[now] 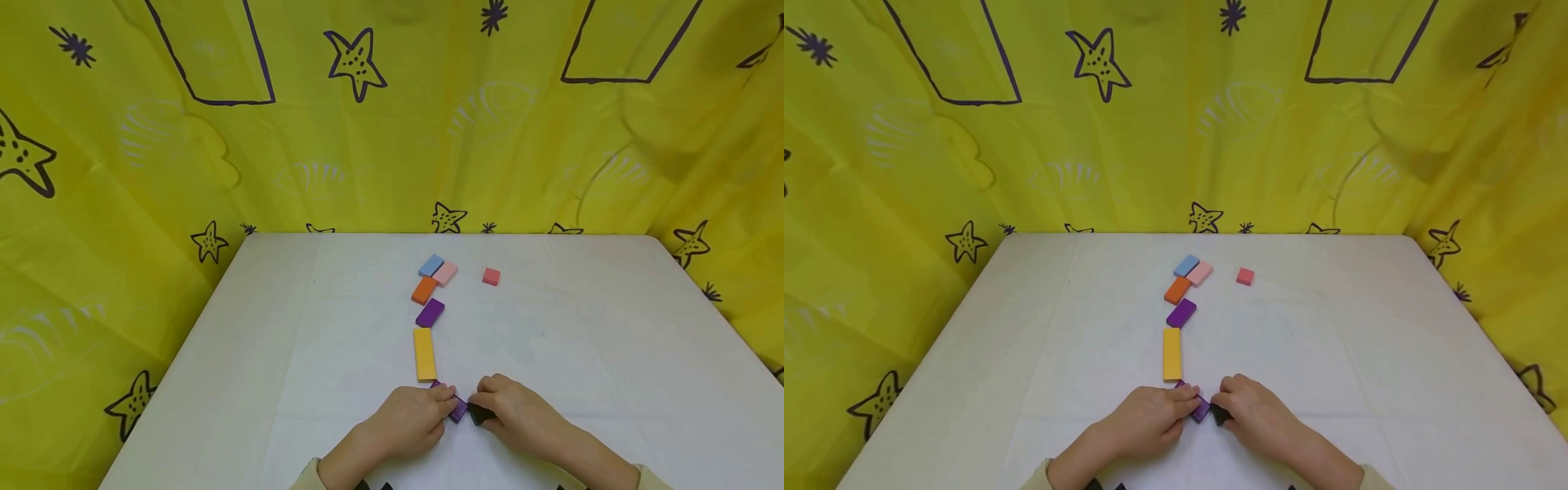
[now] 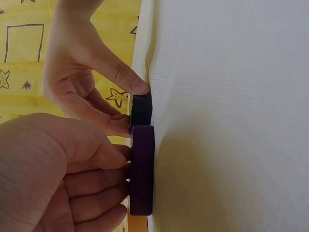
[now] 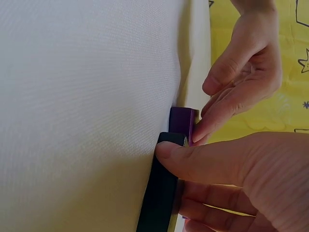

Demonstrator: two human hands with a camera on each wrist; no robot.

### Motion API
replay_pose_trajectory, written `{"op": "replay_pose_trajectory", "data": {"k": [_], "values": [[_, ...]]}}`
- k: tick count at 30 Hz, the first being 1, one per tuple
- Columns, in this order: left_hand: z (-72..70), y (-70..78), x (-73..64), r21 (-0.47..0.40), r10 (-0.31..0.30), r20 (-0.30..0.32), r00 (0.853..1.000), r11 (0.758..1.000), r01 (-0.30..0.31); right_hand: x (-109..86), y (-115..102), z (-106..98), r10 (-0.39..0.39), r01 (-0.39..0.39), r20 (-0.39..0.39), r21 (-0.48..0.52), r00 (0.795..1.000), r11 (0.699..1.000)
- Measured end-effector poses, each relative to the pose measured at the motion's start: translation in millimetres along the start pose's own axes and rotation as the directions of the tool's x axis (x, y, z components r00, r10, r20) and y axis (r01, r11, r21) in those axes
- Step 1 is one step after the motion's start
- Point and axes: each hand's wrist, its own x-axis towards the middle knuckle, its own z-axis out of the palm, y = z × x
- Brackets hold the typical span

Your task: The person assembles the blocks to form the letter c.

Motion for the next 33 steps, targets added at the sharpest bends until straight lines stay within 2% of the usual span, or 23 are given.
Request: {"op": "replay_pose_trajectory", "data": {"k": [9, 19, 33], "values": [[-1.4, -1.7, 1.4, -0.014, -0.001, 0.01, 1.0, 1.0, 0.001, 0.3, -1.3, -2.6, 0.007, -0.007, -0.002, 0.006, 1.0, 1.0], [-1.8, -0.8, 1.4, -0.023, -0.007, 0.042, 0.999, 1.0, 0.008, 1.6, 0.0, -3.2, 0.033, -0.037, 0.068, 0.062, 0.997, 0.997], [-0.2, -2.0, 0.9, -0.019, 0.004, 0.024, 1.0, 1.0, -0.003, -1.1, -1.8, -1.6, 0.03, -0.032, 0.039, 0.037, 0.999, 0.999]]}}
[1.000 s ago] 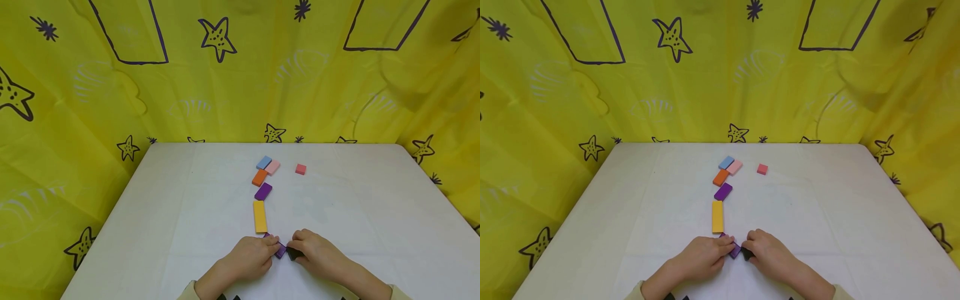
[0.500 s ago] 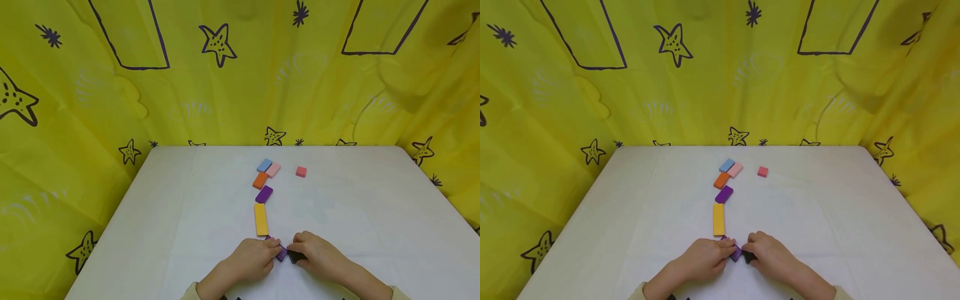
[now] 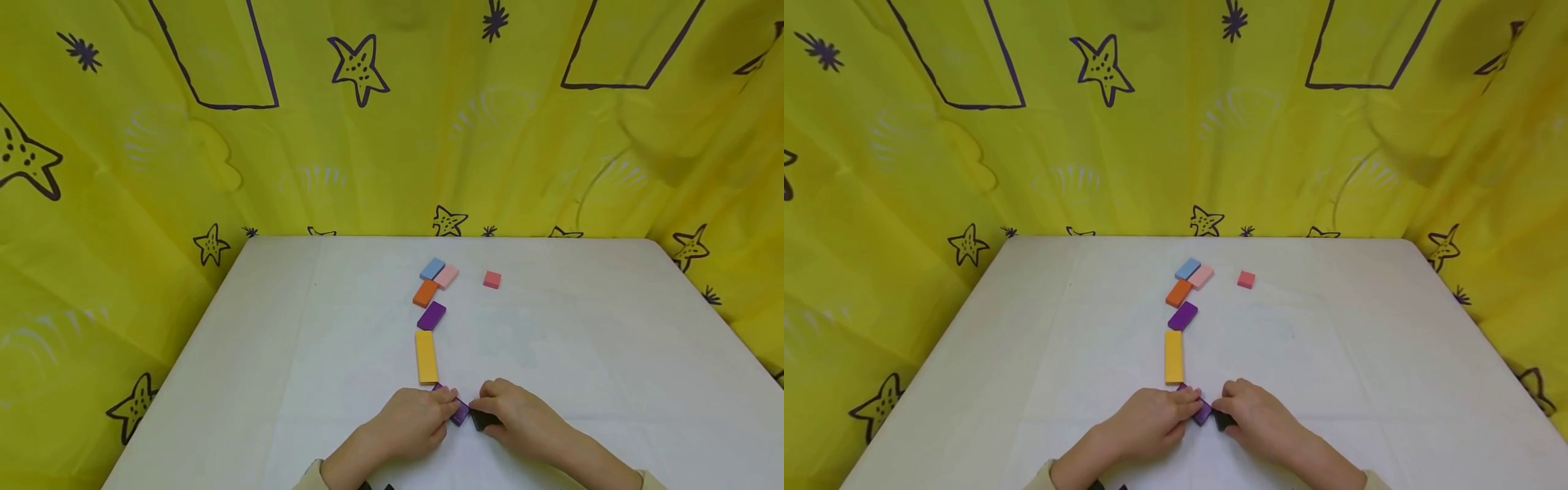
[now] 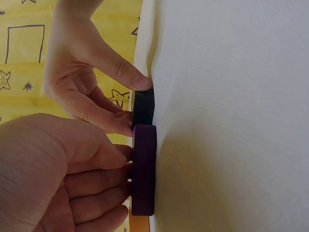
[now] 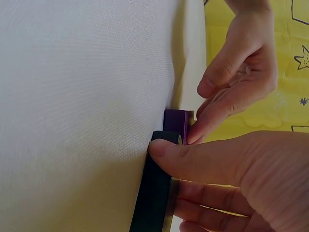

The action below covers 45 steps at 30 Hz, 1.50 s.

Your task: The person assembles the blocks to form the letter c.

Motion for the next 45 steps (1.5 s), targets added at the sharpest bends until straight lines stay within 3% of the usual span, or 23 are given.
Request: {"op": "replay_pose_trajectory", "data": {"k": [36, 45], "values": [[1.7, 1.6, 0.3, 0.049, 0.014, -0.036, 0.999, 0.999, -0.012, -2.6, -3.0, 2.9, 0.009, -0.009, -0.031, 0.002, 0.999, 1.0], [-0.7, 3.9, 3.3, 0.073, -0.01, -0.053, 0.999, 0.997, 0.014, -2.0, -2.0, 1.8, 0.016, -0.016, -0.036, -0.011, 0.999, 1.0]]}}
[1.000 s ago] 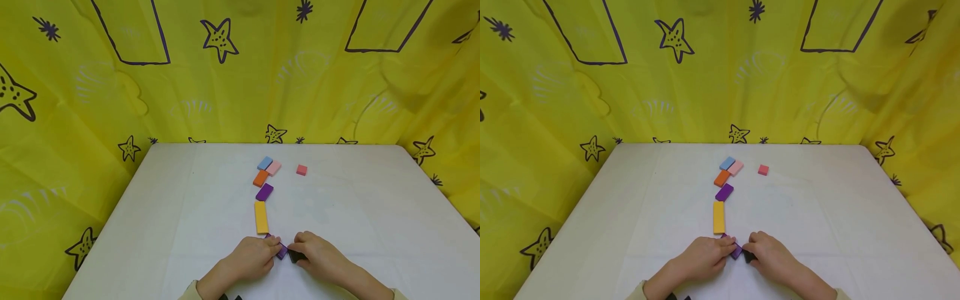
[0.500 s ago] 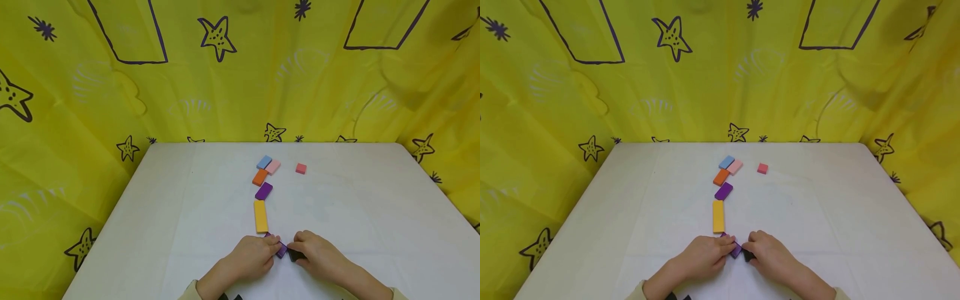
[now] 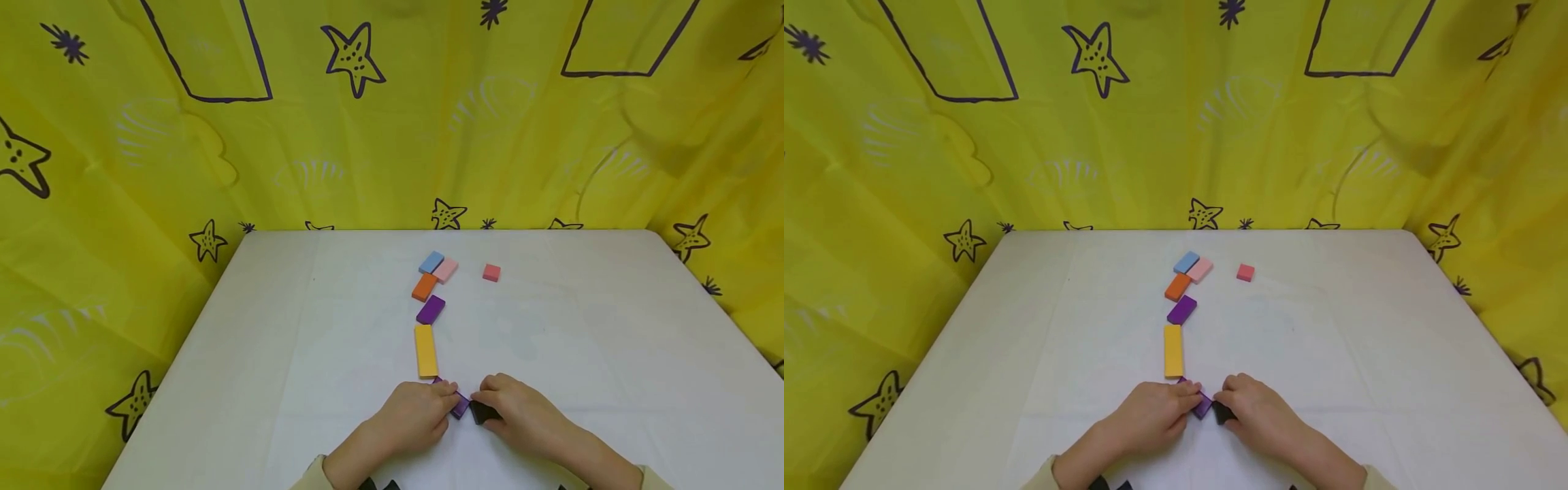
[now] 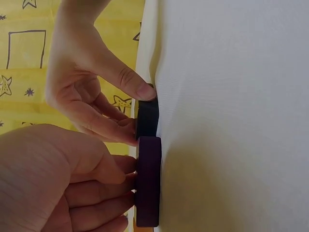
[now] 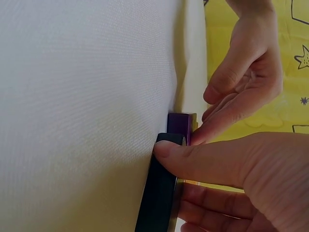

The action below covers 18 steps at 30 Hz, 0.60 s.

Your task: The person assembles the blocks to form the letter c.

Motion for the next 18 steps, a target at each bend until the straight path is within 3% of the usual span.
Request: {"op": "replay_pose_trajectory", "data": {"k": [10, 18], "values": [[-0.1, 4.8, 2.6, 0.023, -0.048, -0.017, 0.999, 0.999, 0.049, 0.5, 1.5, -0.6, -0.031, 0.031, -0.021, 0.006, 0.999, 1.0], [1.4, 5.4, 3.2, 0.034, -0.042, -0.042, 0.998, 0.998, 0.043, -0.6, 2.2, 1.3, -0.045, 0.045, -0.046, 0.005, 0.998, 0.999]]}}
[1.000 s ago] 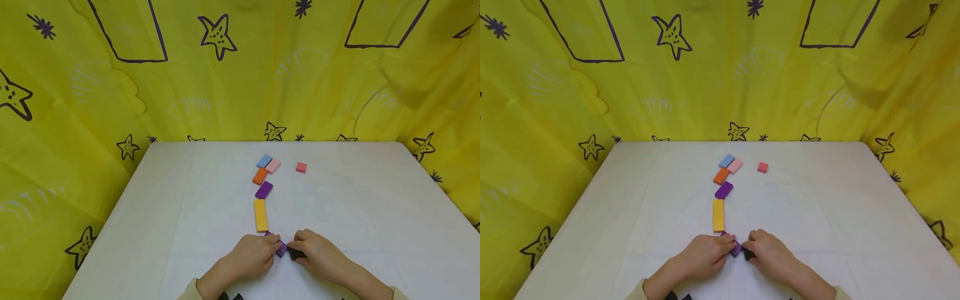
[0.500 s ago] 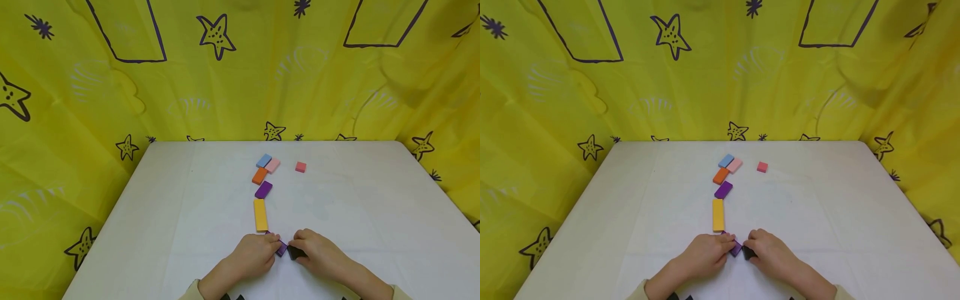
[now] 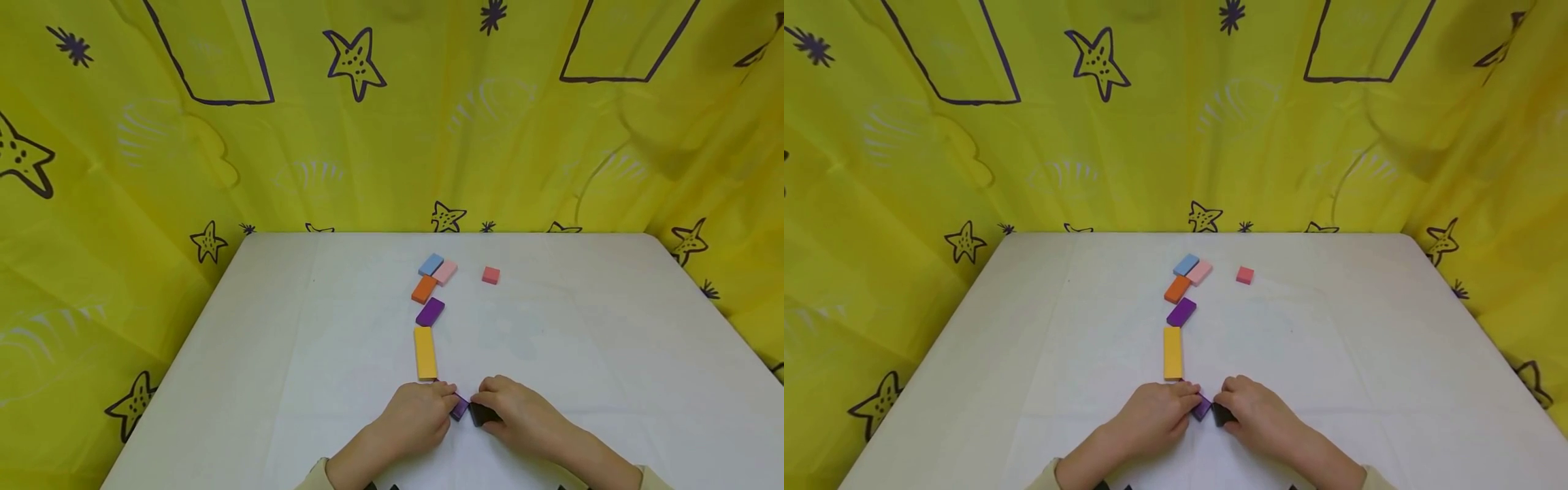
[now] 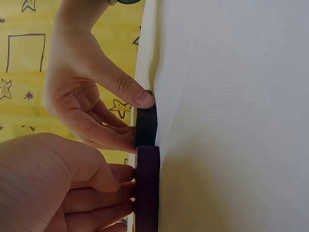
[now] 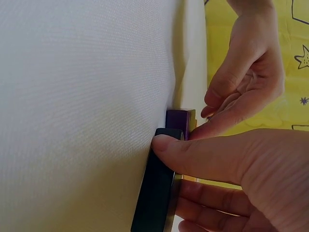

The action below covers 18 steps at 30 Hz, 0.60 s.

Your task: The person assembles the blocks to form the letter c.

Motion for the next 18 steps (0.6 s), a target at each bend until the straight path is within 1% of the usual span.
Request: {"op": "replay_pose_trajectory", "data": {"k": [5, 8, 15, 18], "values": [[-1.2, 0.2, 0.6, -0.008, -0.009, 0.035, 0.999, 1.0, 0.01, -1.2, -0.3, 0.7, 0.005, -0.005, 0.004, -0.001, 1.0, 1.0], [-1.1, 0.0, 0.7, -0.007, -0.009, 0.037, 0.999, 1.0, 0.009, -1.5, 0.1, 0.8, -0.007, 0.007, -0.005, -0.003, 1.0, 1.0], [0.3, -0.4, -0.4, 0.024, 0.016, -0.019, 1.0, 1.0, -0.016, -1.4, 0.8, 1.6, -0.014, 0.014, -0.01, 0.003, 1.0, 1.0], [0.7, -0.3, -0.4, 0.021, 0.016, -0.024, 1.0, 1.0, -0.016, -0.9, 0.9, 1.2, -0.014, 0.014, -0.009, 0.0, 1.0, 1.0]]}}
